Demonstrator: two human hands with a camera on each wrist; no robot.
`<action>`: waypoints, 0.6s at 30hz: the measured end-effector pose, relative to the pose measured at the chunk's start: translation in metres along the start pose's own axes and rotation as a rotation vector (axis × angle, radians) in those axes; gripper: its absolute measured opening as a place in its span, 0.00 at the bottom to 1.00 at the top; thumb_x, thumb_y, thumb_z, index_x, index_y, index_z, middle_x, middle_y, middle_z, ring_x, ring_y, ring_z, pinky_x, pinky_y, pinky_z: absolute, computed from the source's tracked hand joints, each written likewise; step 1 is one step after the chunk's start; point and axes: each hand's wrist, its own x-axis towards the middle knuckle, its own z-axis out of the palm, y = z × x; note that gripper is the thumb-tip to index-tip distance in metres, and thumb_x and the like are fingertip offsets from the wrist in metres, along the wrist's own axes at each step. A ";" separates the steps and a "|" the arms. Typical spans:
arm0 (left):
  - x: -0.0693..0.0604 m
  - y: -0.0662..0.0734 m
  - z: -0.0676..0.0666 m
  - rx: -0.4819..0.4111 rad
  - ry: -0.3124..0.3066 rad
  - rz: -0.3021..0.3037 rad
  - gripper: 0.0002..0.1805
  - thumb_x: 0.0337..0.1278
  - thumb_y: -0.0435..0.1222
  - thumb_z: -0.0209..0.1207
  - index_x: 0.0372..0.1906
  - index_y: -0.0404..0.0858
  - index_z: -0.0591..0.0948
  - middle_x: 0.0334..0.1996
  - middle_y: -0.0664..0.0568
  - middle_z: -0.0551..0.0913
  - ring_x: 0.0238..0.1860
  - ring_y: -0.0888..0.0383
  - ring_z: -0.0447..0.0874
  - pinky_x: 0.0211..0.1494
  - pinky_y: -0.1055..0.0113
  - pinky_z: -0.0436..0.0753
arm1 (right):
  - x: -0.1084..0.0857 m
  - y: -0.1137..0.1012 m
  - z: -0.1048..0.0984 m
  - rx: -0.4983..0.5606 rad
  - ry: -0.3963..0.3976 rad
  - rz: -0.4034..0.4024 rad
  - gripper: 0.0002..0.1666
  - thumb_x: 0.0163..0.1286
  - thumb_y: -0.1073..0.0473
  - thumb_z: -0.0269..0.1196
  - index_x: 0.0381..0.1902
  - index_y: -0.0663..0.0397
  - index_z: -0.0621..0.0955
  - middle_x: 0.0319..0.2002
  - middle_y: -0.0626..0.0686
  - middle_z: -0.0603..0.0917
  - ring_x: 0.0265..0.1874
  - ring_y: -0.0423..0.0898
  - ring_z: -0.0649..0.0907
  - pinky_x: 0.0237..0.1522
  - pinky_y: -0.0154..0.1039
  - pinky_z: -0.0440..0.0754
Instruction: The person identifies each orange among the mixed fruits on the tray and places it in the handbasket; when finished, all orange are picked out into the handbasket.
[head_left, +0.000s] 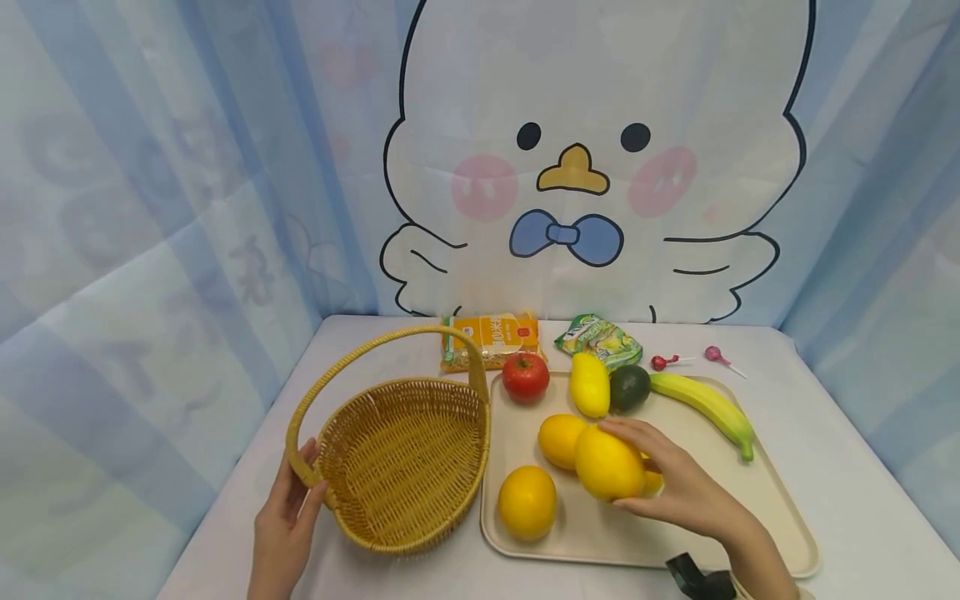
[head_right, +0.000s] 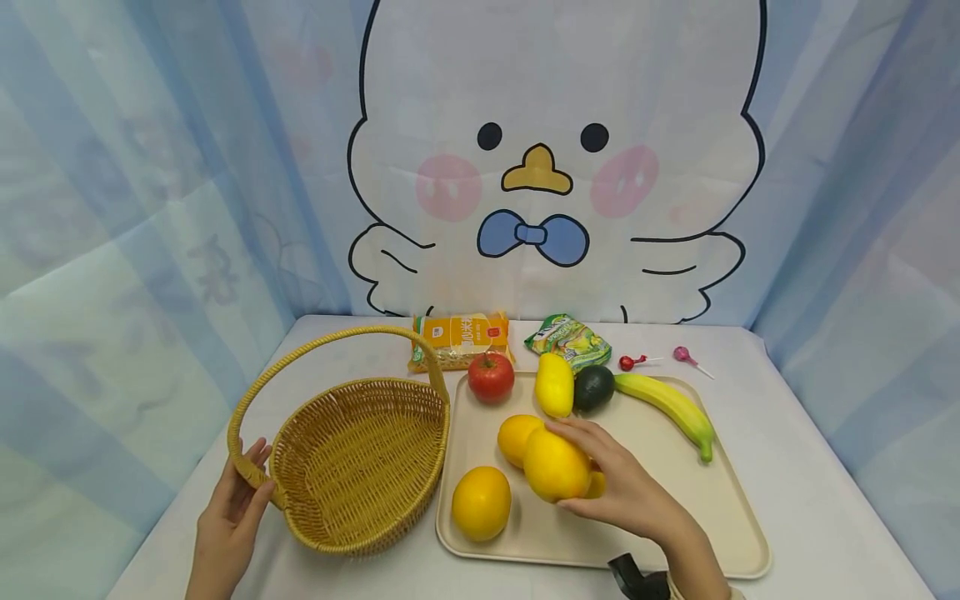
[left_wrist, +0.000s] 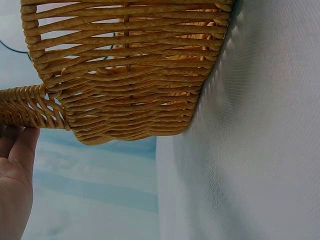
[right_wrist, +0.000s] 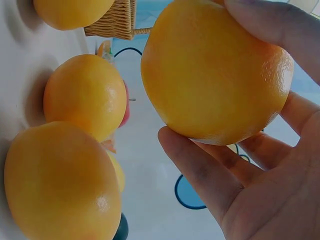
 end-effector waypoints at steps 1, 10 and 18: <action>0.000 0.000 0.000 0.001 -0.001 -0.002 0.33 0.65 0.33 0.54 0.70 0.58 0.59 0.68 0.54 0.67 0.60 0.85 0.63 0.57 0.93 0.68 | 0.000 -0.001 0.000 -0.002 0.001 -0.002 0.45 0.50 0.44 0.73 0.66 0.35 0.68 0.65 0.53 0.69 0.59 0.59 0.71 0.43 0.54 0.86; 0.000 -0.001 0.000 0.005 -0.001 -0.028 0.33 0.65 0.33 0.54 0.70 0.59 0.59 0.68 0.53 0.68 0.59 0.86 0.63 0.57 0.93 0.68 | 0.005 -0.004 0.002 0.018 -0.007 -0.014 0.44 0.50 0.47 0.73 0.65 0.36 0.69 0.65 0.54 0.69 0.59 0.59 0.71 0.45 0.59 0.85; 0.001 -0.003 0.001 0.022 -0.008 -0.038 0.34 0.64 0.34 0.54 0.71 0.59 0.57 0.68 0.52 0.68 0.60 0.86 0.62 0.57 0.93 0.68 | 0.008 -0.005 0.004 0.042 -0.024 -0.016 0.44 0.50 0.48 0.73 0.65 0.35 0.68 0.65 0.54 0.69 0.60 0.59 0.71 0.46 0.59 0.84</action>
